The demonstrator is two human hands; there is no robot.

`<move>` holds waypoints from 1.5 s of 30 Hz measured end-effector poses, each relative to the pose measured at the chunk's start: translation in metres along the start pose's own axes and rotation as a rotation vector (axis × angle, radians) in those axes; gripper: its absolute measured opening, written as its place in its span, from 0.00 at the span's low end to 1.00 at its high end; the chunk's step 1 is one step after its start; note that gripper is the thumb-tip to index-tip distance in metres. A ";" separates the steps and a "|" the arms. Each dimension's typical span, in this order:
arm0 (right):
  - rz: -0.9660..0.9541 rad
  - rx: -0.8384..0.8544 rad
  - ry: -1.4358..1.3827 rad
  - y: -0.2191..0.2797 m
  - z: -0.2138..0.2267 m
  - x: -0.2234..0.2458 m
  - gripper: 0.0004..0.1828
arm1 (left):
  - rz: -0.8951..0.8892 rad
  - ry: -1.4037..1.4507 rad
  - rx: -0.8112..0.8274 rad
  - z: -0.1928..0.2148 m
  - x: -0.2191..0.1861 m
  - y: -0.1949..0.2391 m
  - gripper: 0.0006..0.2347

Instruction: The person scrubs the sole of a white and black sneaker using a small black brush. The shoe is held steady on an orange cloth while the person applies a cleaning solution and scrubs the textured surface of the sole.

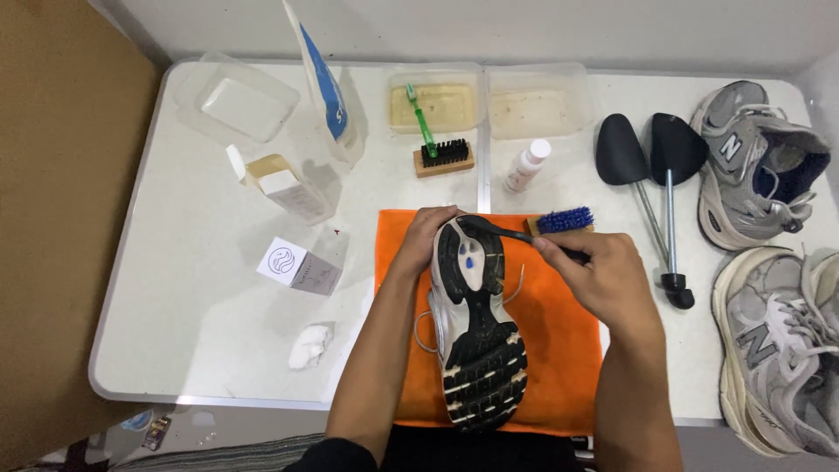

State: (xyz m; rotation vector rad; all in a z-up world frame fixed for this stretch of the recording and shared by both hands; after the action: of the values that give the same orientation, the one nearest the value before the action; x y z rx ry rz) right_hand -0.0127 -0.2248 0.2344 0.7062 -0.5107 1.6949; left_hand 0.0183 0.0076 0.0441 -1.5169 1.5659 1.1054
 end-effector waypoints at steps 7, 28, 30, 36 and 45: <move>0.027 0.005 -0.022 0.008 -0.007 -0.001 0.12 | -0.153 0.046 0.103 -0.036 -0.045 0.052 0.21; 0.198 -0.080 -0.090 0.009 -0.001 0.004 0.07 | -0.354 -0.144 0.027 -0.028 -0.017 0.028 0.21; 0.177 -0.099 -0.063 0.016 0.008 0.011 0.08 | -0.327 -0.070 0.055 -0.036 -0.012 0.024 0.18; 0.175 -0.061 -0.101 0.009 -0.012 0.010 0.08 | -0.265 -0.037 0.071 -0.033 -0.008 0.024 0.20; 0.139 -0.066 -0.092 0.000 0.001 0.000 0.08 | -0.273 -0.069 0.032 -0.027 -0.005 0.025 0.17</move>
State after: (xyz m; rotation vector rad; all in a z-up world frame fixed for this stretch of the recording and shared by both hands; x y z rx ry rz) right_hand -0.0127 -0.2257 0.2355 0.7166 -0.6914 1.7718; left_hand -0.0039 -0.0161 0.0624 -1.5980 1.2791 0.9613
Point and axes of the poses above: each hand's wrist, its own y-axis away from the middle knuckle, its own z-axis out of the back of the hand, x = y × z, the point moved 6 cm from there along -y, towards the middle knuckle, and after that the axes turned 3 degrees about -y, right-handed, at the moved point
